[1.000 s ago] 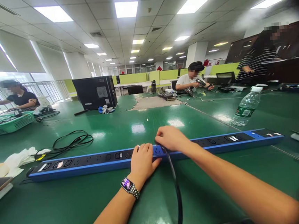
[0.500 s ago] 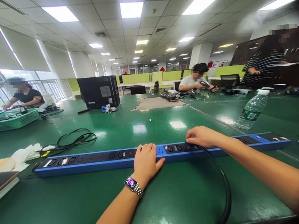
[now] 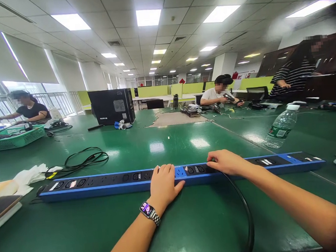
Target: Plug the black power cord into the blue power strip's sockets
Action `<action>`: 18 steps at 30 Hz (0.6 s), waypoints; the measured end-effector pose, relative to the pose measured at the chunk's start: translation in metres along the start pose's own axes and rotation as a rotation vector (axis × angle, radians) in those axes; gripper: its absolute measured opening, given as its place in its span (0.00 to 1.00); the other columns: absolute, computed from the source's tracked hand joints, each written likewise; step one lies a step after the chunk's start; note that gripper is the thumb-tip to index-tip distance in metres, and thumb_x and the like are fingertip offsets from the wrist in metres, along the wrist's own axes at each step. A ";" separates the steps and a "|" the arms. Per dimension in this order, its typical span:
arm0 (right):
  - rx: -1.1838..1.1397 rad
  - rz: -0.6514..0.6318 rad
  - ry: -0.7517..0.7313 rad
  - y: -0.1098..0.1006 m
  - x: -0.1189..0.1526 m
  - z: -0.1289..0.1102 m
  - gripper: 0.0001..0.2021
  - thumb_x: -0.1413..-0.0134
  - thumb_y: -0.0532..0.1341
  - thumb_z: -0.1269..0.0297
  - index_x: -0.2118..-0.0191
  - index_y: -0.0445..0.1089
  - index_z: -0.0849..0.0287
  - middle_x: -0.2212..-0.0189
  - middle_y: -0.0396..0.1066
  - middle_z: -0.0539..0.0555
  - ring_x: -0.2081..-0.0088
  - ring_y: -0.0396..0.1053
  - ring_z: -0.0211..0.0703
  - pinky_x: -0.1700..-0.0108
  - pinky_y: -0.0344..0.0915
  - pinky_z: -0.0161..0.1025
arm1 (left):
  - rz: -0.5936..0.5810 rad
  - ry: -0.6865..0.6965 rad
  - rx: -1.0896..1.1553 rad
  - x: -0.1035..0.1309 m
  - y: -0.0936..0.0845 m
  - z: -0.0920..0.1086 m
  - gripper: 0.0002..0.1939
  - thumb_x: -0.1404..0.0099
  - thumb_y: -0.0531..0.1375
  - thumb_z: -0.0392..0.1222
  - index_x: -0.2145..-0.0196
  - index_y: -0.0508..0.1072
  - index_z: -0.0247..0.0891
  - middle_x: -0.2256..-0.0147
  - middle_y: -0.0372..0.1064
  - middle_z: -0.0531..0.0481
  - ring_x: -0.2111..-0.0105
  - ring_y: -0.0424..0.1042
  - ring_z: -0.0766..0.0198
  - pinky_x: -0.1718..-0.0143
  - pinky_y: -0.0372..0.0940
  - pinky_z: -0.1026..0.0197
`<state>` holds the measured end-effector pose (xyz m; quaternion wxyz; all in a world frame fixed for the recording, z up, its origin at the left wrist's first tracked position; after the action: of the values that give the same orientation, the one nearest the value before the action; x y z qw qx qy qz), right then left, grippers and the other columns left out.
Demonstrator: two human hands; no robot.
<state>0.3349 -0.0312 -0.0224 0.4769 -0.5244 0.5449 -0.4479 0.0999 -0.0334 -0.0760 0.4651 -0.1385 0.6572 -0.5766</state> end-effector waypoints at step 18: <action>-0.845 -0.109 -0.293 -0.024 0.016 -0.135 0.24 0.52 0.61 0.59 0.48 0.68 0.60 0.74 0.74 0.49 0.72 0.70 0.38 0.69 0.65 0.35 | 0.412 -0.045 0.198 0.009 -0.048 -0.024 0.21 0.36 0.55 0.39 0.46 0.68 0.38 0.55 0.75 0.44 0.53 0.71 0.54 0.49 0.61 0.51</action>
<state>0.2048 -0.0501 0.0196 0.2687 -0.7590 0.5784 -0.1315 0.0600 -0.0391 -0.0402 0.5989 0.0325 0.6012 -0.5280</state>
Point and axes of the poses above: each hand's wrist, its own x-axis away from the middle knuckle, its own y-axis out of the palm, z = x × y, the point moved 4 cm from there along -x, towards the middle knuckle
